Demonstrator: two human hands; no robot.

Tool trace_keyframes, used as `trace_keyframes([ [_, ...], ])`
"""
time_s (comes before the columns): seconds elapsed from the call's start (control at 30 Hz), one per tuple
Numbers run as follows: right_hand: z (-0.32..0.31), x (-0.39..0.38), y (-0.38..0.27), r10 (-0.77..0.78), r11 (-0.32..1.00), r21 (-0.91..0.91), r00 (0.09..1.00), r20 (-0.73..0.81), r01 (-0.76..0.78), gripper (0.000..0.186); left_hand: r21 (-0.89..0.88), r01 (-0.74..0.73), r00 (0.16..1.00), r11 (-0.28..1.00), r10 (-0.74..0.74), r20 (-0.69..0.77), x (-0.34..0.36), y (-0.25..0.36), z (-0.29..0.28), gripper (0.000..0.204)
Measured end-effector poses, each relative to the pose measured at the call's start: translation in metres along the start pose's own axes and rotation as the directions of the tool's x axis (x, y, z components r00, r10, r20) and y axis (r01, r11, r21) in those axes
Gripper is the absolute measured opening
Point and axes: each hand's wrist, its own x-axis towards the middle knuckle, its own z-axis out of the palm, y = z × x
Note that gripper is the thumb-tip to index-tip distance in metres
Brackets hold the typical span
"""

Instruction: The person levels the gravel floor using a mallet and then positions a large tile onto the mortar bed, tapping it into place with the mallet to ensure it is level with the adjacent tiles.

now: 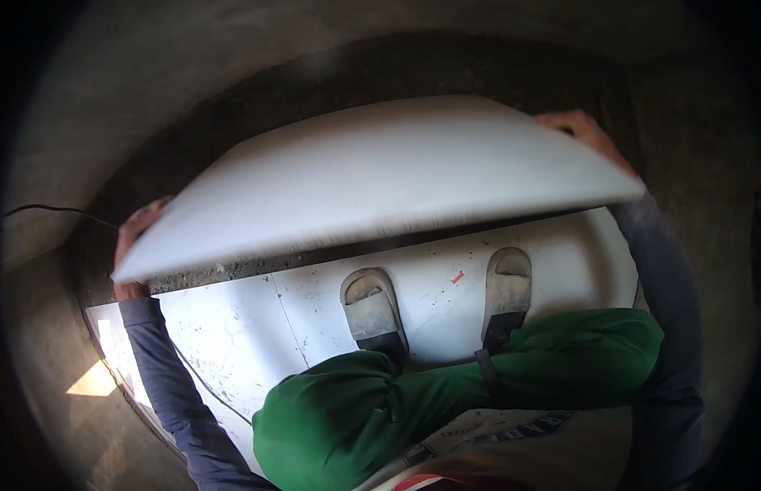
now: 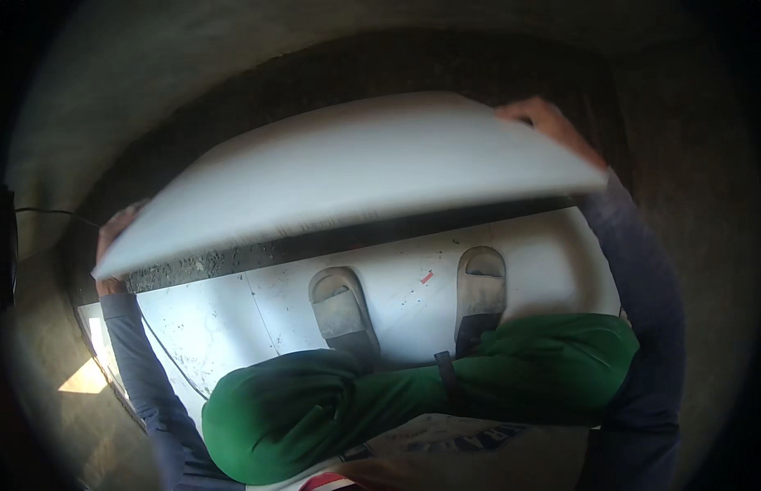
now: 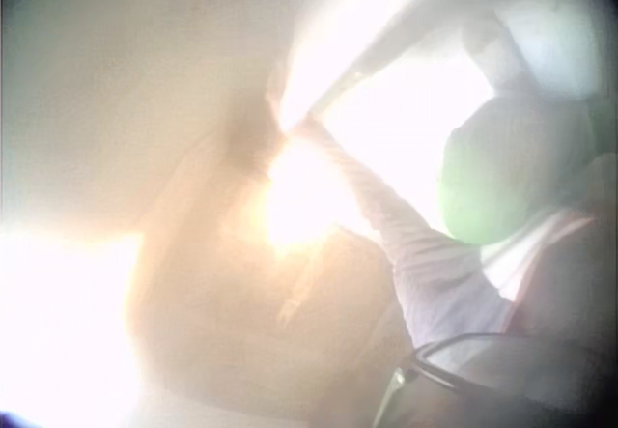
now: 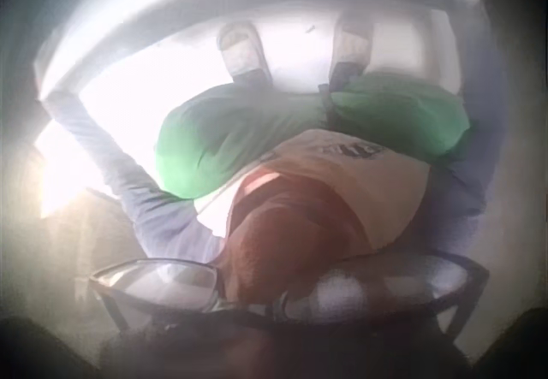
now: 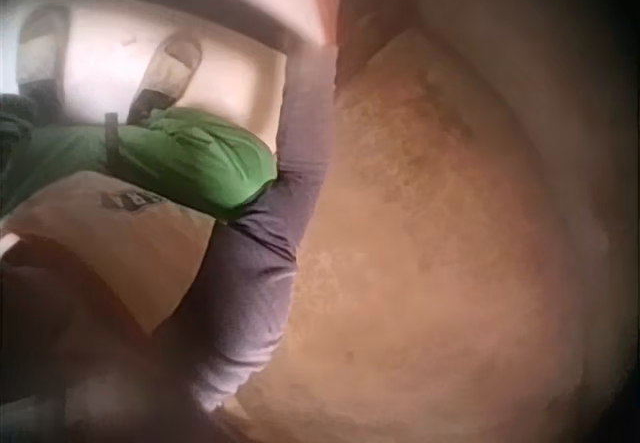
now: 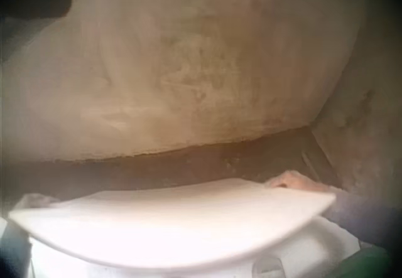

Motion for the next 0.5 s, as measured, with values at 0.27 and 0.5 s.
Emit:
trace_keyframes([
  [0.27,0.087,-0.047,-0.030,0.603,0.005,0.650,0.521,0.604,-0.760,0.013,-0.219,0.438,0.878,0.872,-0.467,-0.102,-0.019,-0.127,0.060,0.024],
  [0.5,0.169,-0.067,-0.026,0.828,0.272,0.687,0.527,0.189,-0.674,0.035,-0.017,0.295,0.859,0.955,-0.273,-0.432,-0.030,-0.194,0.118,0.046],
])
